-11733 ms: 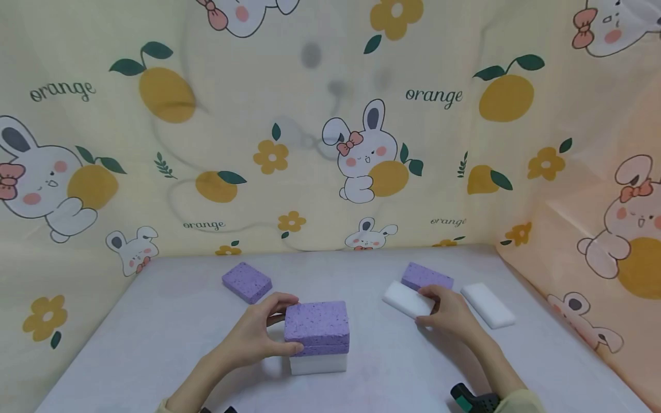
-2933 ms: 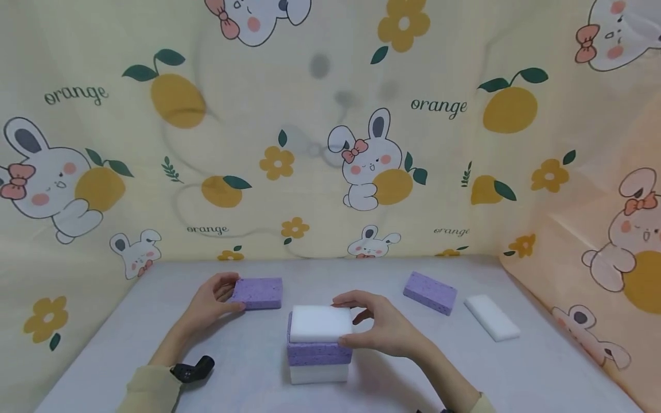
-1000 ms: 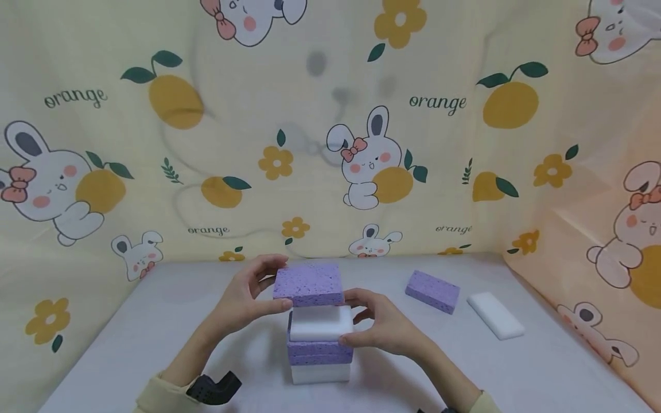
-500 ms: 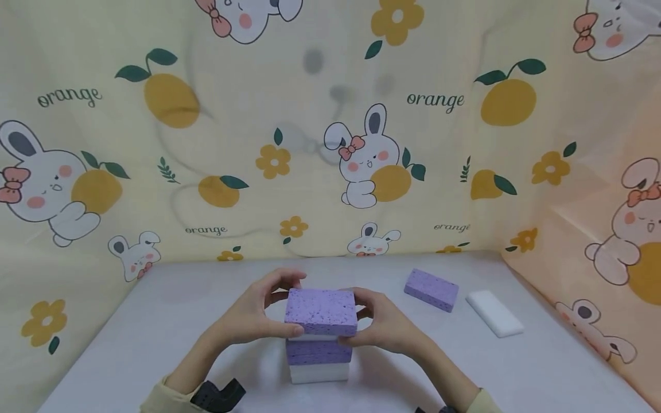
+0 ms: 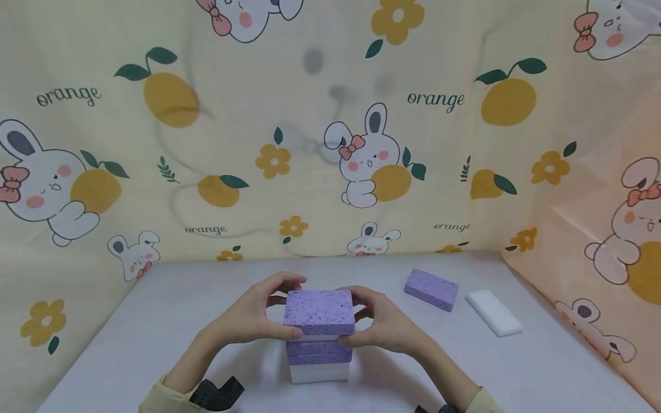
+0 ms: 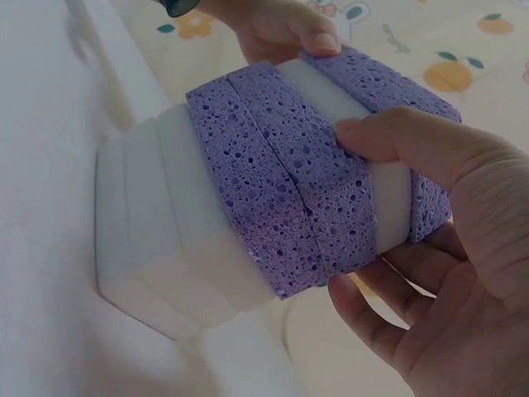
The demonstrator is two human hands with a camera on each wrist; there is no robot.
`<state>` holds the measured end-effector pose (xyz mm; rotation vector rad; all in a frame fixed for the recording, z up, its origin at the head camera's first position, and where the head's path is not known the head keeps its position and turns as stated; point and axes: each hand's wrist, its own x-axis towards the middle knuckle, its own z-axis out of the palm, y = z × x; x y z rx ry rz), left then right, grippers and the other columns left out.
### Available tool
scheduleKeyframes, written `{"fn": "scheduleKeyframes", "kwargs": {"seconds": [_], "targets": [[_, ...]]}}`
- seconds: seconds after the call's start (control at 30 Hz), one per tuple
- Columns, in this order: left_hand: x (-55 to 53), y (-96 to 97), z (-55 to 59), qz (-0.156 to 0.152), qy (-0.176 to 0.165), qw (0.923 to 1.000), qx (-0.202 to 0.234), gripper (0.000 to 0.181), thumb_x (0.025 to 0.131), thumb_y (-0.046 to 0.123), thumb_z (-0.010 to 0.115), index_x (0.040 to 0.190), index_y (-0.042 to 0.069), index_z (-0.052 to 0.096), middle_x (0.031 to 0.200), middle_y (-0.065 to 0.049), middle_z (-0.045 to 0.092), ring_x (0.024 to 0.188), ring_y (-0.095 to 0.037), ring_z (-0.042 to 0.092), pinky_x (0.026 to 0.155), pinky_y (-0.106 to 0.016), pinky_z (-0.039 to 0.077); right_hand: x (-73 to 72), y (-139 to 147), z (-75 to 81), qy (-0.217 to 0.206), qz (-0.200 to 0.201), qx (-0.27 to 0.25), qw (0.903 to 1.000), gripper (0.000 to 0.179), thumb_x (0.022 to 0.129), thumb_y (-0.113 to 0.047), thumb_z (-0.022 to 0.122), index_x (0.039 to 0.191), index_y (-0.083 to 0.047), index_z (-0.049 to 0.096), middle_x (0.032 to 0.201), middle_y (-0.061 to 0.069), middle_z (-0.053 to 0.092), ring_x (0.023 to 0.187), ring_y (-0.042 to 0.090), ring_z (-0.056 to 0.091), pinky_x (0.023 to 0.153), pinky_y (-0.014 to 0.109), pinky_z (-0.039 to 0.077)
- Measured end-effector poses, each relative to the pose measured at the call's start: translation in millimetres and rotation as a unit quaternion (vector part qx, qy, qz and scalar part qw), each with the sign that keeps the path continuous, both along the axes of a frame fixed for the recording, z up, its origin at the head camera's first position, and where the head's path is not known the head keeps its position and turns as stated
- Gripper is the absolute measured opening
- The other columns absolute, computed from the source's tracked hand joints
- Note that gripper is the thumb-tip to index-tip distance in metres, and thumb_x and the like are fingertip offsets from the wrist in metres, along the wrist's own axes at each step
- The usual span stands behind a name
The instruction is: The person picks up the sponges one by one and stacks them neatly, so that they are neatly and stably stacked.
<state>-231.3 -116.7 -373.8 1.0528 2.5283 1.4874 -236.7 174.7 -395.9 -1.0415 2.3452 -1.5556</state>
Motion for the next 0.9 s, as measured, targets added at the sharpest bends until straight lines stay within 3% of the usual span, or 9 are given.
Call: {"fn": "scheduleKeyframes", "kwargs": {"seconds": [0.33, 0.9], "targets": [[-1.1, -1.7, -0.1, -0.014, -0.004, 0.9999, -0.002, 0.069, 0.069, 0.035, 0.09, 0.127, 0.016, 0.057, 0.119, 0.006, 0.057, 0.104, -0.014, 0.057, 0.091, -0.039, 0.051, 0.3, -0.2, 0.3, 0.002, 0.013, -0.001, 0.9999, 0.07, 0.075, -0.015, 0.086, 0.136, -0.014, 0.053, 0.126, 0.004, 0.06, 0.109, 0.027, 0.059, 0.093, 0.038, 0.05], [0.4, -2.8, 2.7, -0.019, 0.019, 0.9995, -0.012, 0.064, 0.066, 0.038, 0.092, 0.119, 0.019, 0.06, 0.116, 0.008, 0.056, 0.102, -0.013, 0.057, 0.087, -0.033, 0.053, 2.4, -1.5, 0.8, 0.011, 0.01, 0.012, 0.9998, 0.069, 0.074, -0.018, 0.087, 0.135, -0.017, 0.054, 0.124, 0.002, 0.061, 0.108, 0.026, 0.058, 0.09, 0.038, 0.051]]}}
